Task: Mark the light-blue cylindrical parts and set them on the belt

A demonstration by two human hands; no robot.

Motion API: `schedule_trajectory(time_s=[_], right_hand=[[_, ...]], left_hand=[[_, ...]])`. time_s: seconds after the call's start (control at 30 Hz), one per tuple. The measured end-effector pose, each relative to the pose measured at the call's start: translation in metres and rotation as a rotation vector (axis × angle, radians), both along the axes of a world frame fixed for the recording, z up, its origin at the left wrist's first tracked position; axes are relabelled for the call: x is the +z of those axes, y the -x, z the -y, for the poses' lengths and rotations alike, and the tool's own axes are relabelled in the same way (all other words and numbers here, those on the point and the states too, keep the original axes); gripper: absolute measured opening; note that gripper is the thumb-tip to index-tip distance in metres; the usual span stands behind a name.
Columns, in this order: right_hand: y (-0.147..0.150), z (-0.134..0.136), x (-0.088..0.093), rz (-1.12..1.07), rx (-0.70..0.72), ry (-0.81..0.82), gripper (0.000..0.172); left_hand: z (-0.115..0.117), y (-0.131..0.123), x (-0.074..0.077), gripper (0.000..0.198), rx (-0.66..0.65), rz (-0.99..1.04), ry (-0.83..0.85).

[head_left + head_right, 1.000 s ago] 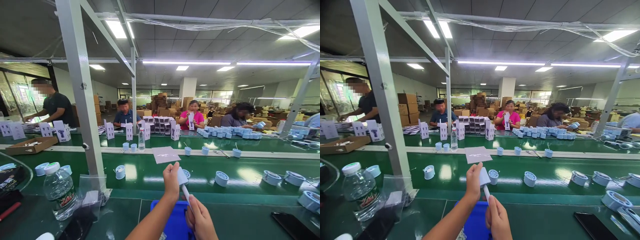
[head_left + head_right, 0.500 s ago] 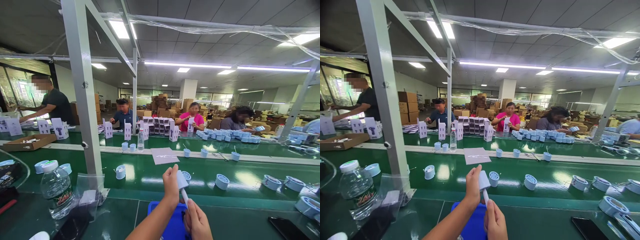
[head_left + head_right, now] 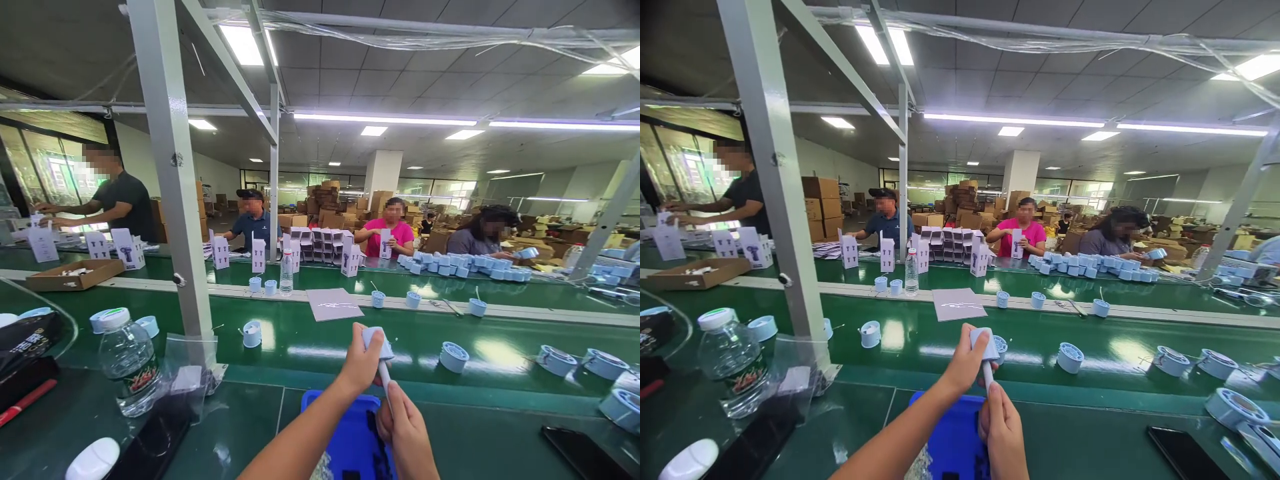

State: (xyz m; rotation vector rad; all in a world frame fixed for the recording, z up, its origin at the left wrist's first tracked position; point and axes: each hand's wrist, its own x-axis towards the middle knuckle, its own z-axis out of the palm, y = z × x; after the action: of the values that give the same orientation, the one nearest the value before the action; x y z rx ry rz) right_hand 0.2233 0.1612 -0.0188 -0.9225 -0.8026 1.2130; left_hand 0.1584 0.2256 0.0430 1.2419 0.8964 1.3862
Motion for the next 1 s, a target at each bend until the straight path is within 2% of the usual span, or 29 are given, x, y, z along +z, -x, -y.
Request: schedule_trajectory(time_s=[0.07,0.13,0.33,0.43,0.53,0.6,0.7,0.77,0.83,0.93,1.0], right_hand=[[0.0,0.0,0.0,0.01,-0.006,-0.004,0.057],[-0.001,0.0,0.0,0.015,-0.01,-0.008,0.058],[-0.004,0.003,0.0,0.033,-0.017,-0.041,0.056],[-0.003,0.003,-0.001,0.057,-0.036,-0.063,0.056],[-0.004,0.002,-0.003,0.093,-0.001,-0.088,0.054],[-0.006,0.001,-0.004,0.133,0.067,-0.068,0.055],[-0.01,0.0,-0.002,0.167,0.093,0.023,0.062],[-0.012,-0.001,-0.001,0.156,0.051,0.077,0.066],[-0.015,-0.001,-0.002,0.143,0.025,0.114,0.069],[-0.019,-0.003,-0.005,0.149,0.056,0.165,0.074],[-0.021,-0.004,-0.005,0.168,0.117,0.202,0.075]], left_hand=[[0.0,0.001,-0.001,0.055,-0.051,-0.035,0.038],[0.001,0.001,-0.003,0.056,-0.048,-0.009,0.047],[0.006,-0.001,-0.004,0.058,-0.1,0.05,0.002],[0.007,0.001,0.004,0.057,-0.154,0.059,-0.014],[0.003,0.016,0.018,0.054,-0.203,0.044,-0.078],[-0.004,0.035,0.027,0.047,-0.098,-0.08,-0.179],[-0.021,0.068,0.031,0.041,0.178,-0.359,-0.246],[-0.033,0.086,0.023,0.048,0.29,-0.555,-0.197],[-0.042,0.097,0.006,0.055,0.316,-0.772,-0.149],[-0.052,0.103,-0.024,0.052,0.253,-1.105,-0.128],[-0.056,0.103,-0.037,0.056,0.185,-1.277,-0.097]])
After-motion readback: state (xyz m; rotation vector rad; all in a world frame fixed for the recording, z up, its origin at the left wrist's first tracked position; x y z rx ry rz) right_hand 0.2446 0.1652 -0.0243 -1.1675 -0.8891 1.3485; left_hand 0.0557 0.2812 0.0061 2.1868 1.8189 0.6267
